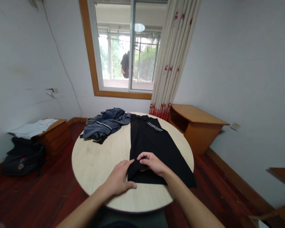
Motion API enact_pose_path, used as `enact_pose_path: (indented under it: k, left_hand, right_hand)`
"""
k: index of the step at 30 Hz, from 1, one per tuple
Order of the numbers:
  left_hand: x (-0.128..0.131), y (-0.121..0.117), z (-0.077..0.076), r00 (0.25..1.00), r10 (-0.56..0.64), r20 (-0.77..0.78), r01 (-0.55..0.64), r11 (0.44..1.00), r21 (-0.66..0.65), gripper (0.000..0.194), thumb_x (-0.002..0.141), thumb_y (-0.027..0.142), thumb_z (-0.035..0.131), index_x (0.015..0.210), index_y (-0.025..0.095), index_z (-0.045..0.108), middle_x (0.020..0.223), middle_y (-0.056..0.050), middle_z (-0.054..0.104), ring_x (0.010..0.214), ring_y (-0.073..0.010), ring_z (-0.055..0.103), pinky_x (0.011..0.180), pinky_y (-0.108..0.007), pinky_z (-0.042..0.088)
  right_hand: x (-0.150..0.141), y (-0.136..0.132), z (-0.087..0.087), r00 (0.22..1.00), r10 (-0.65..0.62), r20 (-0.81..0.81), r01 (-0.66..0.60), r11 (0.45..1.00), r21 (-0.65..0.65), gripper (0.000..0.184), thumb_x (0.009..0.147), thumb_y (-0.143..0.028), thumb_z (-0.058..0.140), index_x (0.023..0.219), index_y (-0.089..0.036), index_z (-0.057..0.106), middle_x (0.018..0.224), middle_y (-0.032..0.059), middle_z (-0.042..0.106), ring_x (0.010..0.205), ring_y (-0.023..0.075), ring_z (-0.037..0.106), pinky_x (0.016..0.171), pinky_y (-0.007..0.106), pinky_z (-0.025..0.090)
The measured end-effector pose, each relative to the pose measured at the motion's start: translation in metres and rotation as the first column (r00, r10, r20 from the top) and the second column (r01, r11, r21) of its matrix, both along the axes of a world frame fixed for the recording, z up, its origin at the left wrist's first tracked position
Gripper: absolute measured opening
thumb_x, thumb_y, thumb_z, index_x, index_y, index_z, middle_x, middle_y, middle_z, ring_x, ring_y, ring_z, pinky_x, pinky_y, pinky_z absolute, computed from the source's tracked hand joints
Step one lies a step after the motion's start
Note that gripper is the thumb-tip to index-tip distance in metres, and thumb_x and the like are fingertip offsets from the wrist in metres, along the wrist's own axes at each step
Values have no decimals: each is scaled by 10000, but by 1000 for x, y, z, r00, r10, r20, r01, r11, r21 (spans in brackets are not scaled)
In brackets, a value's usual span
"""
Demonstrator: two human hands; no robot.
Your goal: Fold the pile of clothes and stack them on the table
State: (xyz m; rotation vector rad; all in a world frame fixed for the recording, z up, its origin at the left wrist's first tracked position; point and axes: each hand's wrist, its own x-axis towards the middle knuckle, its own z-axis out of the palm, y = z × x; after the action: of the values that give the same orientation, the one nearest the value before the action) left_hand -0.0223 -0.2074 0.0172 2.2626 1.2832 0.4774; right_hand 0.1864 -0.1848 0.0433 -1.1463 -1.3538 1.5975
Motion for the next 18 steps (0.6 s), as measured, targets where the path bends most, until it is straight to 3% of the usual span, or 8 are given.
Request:
enact_pose_path:
  k: [2, 6, 10, 14, 18]
  left_hand:
    - [6, -4, -1, 997, 77, 31, -78, 997, 27, 908, 675, 491, 774, 1467, 268, 389, 1351, -125, 550, 1242, -306, 502, 1057, -419, 404]
    - [17, -2, -4, 983, 181, 36, -184, 976, 118, 541, 830, 284, 572, 1363, 263, 485, 1196, -116, 612, 1132, -270, 568, 959, -393, 454]
    - [19, -2, -2, 973, 233, -1, -228, 954, 196, 442, 782, 155, 529, 1209, 258, 583, 1102, -97, 617, 1047, -253, 590, 872, -364, 487]
    - [18, -11, 3, 979, 204, 4, -199, 948, 248, 281, 767, 125, 536, 977, 270, 654, 996, -76, 617, 953, -231, 591, 823, -344, 495]
    - [18, -23, 3, 986, 163, -28, -147, 942, 301, 252, 753, 75, 516, 888, 211, 680, 945, -73, 602, 938, -227, 564, 819, -346, 479]
  right_hand:
    - [-1, -1, 3, 995, -55, -82, 54, 998, -18, 315, 600, -323, 751, 828, -164, 602, 721, -26, 614, 690, 128, 604, 594, 266, 551]
    - [0, -3, 5, 983, -102, -152, 94, 994, -58, 330, 586, -324, 751, 818, -175, 570, 707, -35, 609, 659, 125, 620, 569, 250, 545]
    - [4, -4, 3, 986, -86, -146, 74, 994, -84, 323, 623, -316, 713, 859, -178, 540, 692, -16, 640, 639, 150, 674, 535, 223, 533]
    - [7, -6, 0, 996, -70, -51, 64, 992, -112, 225, 703, -261, 627, 884, -174, 527, 664, 4, 667, 594, 158, 696, 474, 180, 509]
    - [9, -8, -6, 986, -74, 148, 96, 985, -144, 86, 774, -172, 559, 858, -162, 544, 612, -12, 640, 486, 136, 662, 381, 149, 450]
